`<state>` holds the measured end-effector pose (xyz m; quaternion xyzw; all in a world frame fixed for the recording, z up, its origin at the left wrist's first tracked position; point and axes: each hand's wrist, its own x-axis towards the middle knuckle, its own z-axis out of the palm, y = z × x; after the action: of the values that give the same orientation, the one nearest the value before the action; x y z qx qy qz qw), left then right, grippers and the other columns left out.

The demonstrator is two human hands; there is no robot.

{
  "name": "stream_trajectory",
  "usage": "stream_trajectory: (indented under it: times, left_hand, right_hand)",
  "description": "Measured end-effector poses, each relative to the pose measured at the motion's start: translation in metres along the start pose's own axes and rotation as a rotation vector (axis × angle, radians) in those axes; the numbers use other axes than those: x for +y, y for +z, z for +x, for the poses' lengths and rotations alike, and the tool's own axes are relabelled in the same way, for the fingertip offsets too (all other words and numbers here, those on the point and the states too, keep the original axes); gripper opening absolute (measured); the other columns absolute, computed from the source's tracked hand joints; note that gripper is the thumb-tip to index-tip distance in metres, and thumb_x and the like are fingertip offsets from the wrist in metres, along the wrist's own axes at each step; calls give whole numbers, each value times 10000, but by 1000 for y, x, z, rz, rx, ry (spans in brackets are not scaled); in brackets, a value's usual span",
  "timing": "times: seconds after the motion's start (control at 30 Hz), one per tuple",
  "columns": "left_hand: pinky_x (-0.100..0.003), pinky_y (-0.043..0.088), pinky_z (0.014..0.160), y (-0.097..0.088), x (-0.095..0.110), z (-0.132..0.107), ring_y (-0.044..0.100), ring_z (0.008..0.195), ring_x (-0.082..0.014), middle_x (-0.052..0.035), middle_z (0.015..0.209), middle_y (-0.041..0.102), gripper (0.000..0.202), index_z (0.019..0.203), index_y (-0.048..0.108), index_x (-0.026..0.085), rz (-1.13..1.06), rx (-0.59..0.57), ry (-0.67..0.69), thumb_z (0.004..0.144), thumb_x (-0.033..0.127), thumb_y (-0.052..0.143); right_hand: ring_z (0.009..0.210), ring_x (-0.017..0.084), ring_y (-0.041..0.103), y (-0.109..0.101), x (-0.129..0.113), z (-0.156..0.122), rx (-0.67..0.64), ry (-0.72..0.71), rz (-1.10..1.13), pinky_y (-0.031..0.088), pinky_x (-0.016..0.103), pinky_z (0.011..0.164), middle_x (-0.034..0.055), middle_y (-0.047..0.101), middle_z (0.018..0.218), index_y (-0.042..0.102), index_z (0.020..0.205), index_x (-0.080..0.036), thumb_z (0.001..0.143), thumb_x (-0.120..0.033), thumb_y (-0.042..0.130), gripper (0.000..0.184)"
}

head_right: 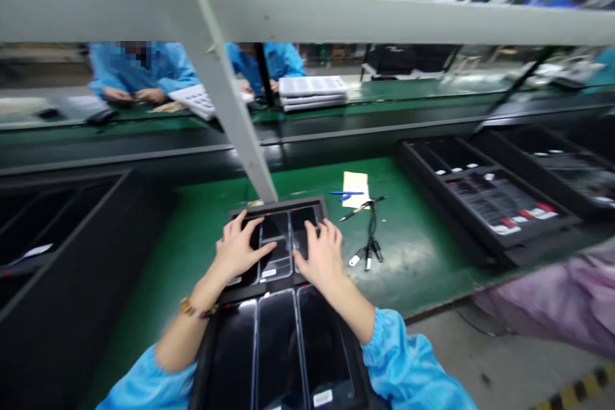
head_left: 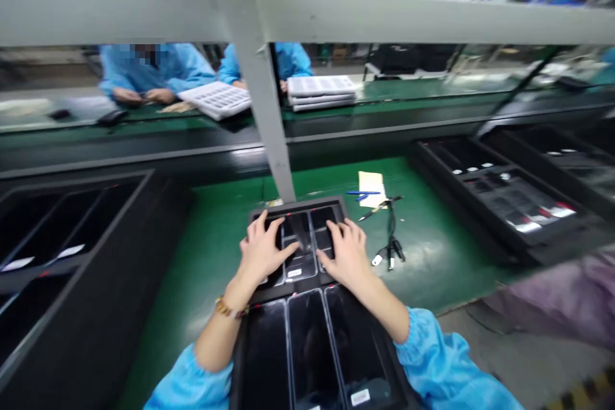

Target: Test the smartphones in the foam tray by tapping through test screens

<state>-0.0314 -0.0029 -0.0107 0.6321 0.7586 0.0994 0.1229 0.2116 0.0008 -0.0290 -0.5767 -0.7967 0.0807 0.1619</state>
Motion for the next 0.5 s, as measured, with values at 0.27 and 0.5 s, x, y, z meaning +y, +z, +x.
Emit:
stream_trajectory:
  times: [0.27,0.5]
  left_hand:
    - [-747,503,1125,7,-13,16,268,1623,-447,-133,1798,232,666,1619,491,342,-40,1,-13,973,355,655]
    - [-720,517,1118,5,-11,28,230,1638,-457,-153,1780,243,689,1598,508,314,-49,15,-34,936,388,682]
  right_hand:
    - [1477,417,455,-7,-15,15,-32,91,-70,243,562,1283,263,633,1443,465,1646,-93,869,-565,739,950]
    - [1439,445,489,-13,-25,29,-65,148,-109,241,590,1269,311,622,1454,421,1661,-41,812,-576,785,1067]
